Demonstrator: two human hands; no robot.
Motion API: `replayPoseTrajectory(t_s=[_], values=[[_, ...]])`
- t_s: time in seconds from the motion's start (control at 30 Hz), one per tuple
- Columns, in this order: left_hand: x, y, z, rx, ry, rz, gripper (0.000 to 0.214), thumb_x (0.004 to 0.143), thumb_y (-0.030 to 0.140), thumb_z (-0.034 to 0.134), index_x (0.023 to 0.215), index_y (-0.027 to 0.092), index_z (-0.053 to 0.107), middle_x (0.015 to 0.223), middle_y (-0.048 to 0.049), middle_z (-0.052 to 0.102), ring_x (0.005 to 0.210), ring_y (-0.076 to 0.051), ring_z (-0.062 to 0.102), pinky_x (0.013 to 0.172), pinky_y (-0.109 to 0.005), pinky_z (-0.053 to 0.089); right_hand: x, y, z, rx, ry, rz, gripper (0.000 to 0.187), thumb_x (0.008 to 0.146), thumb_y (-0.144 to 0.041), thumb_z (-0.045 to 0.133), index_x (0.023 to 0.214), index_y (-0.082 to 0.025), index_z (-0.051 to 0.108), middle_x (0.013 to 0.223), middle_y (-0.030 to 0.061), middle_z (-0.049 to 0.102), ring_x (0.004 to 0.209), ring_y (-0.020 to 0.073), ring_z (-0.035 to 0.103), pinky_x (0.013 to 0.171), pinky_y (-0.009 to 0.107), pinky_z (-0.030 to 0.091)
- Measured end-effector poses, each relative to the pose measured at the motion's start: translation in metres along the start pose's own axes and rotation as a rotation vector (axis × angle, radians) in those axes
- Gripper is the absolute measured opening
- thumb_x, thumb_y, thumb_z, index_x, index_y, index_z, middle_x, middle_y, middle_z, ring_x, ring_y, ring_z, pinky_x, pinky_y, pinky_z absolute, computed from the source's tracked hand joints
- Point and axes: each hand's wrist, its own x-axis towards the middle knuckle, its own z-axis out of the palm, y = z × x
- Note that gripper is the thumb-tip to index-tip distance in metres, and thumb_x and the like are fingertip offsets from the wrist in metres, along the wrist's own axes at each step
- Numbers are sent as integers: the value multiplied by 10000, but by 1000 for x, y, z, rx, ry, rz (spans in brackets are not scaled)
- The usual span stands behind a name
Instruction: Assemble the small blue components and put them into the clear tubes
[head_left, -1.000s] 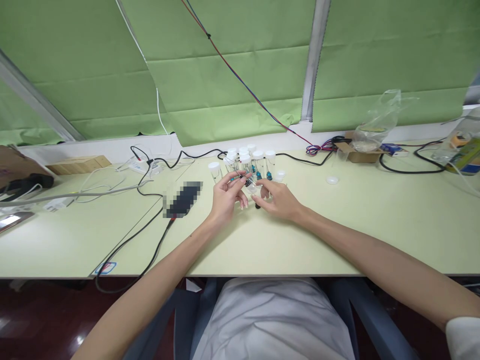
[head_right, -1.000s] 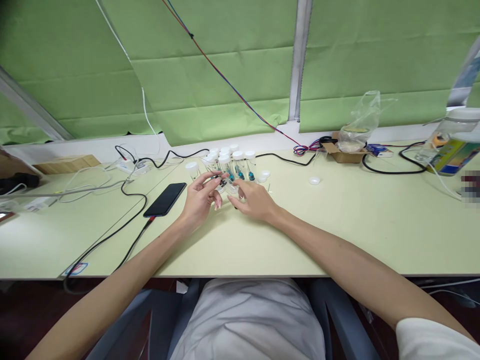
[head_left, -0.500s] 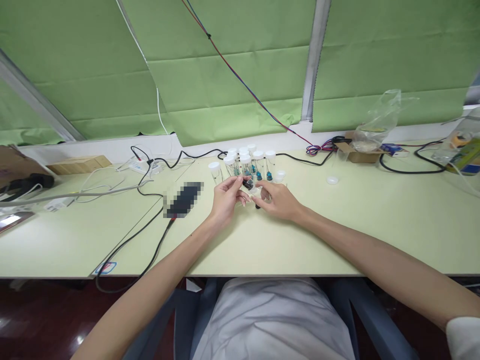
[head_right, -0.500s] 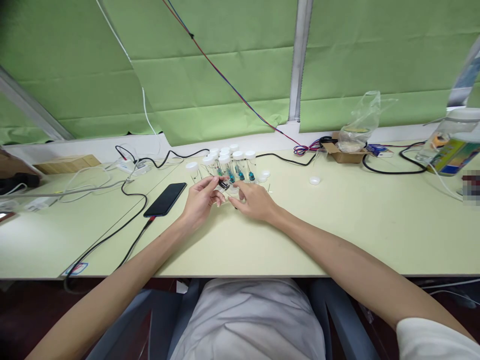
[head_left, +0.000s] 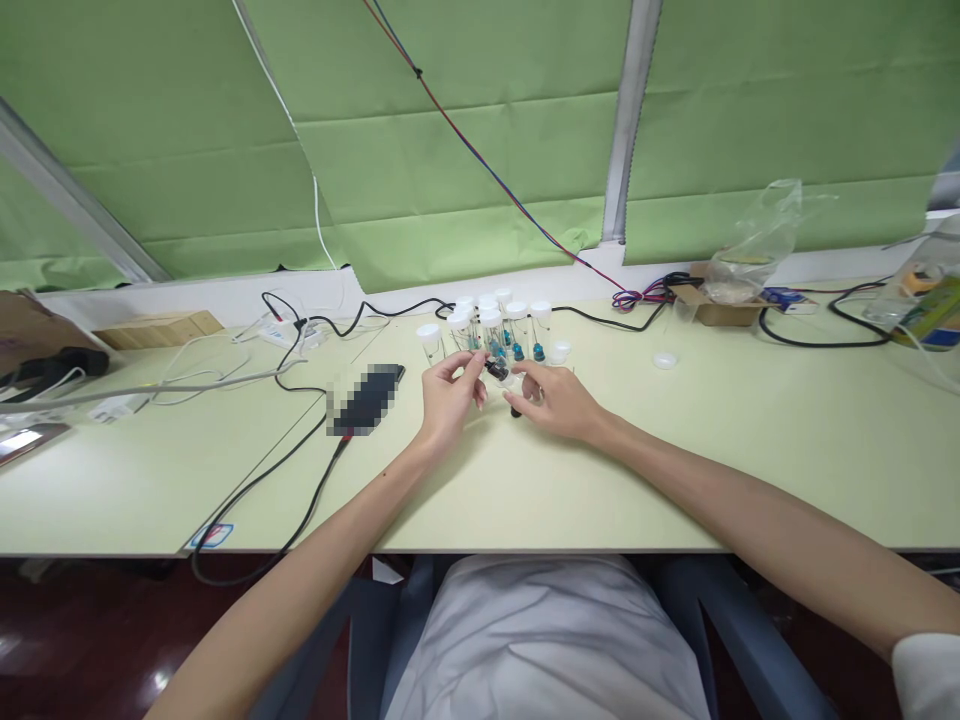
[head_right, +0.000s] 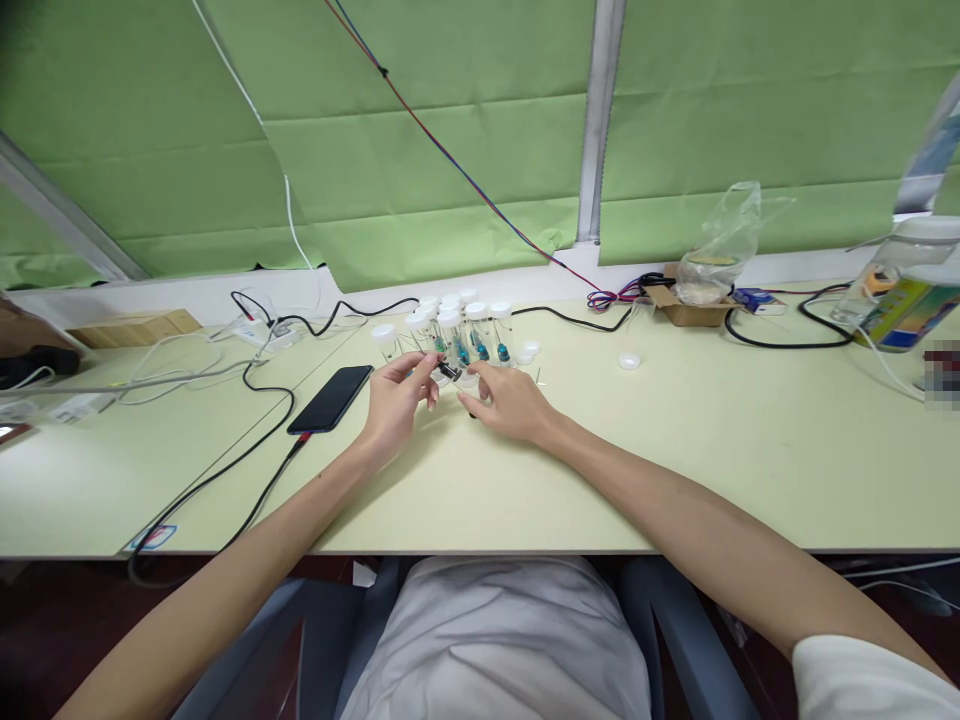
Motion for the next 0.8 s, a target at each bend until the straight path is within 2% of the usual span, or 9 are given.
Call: replayPoseTrajectory(t_s=[0.17, 0.3, 0.63, 0.8], values=[[1, -3, -1, 91, 40, 82, 271, 823, 424, 713, 778, 157, 697, 736, -17, 631, 407, -63, 478, 383, -226, 373, 0, 0, 0, 2, -10, 5, 315, 921, -348, 626, 1163, -147, 617, 725, 4, 673, 654, 161, 610, 659, 278, 424], [1, -5, -3, 151, 38, 127, 256, 855, 398, 683, 777, 154, 689, 724, -17, 625, 411, -59, 477, 385, -218, 383, 1, 0, 0, -1, -10, 7, 306, 923, -350, 623, 1156, -152, 616, 728, 4, 682, 661, 165, 618, 670, 282, 426], [-2, 0, 1, 101, 22, 176, 288, 822, 422, 740, 806, 145, 665, 807, -39, 667, 403, -59, 504, 367, -222, 393, 2, 4, 0, -28, 29, 14, 321, 918, -360, 629, 1166, -157, 614, 749, 8, 692, 674, 170, 623, 669, 287, 422], [-2, 1, 0, 106, 19, 174, 311, 790, 413, 766, 939, 169, 644, 827, -27, 671, 404, -68, 525, 369, -220, 411, 3, 4, -1, -11, 57, 19, 285, 911, -326, 630, 1137, -153, 612, 871, 53, 714, 692, 175, 610, 685, 303, 444]])
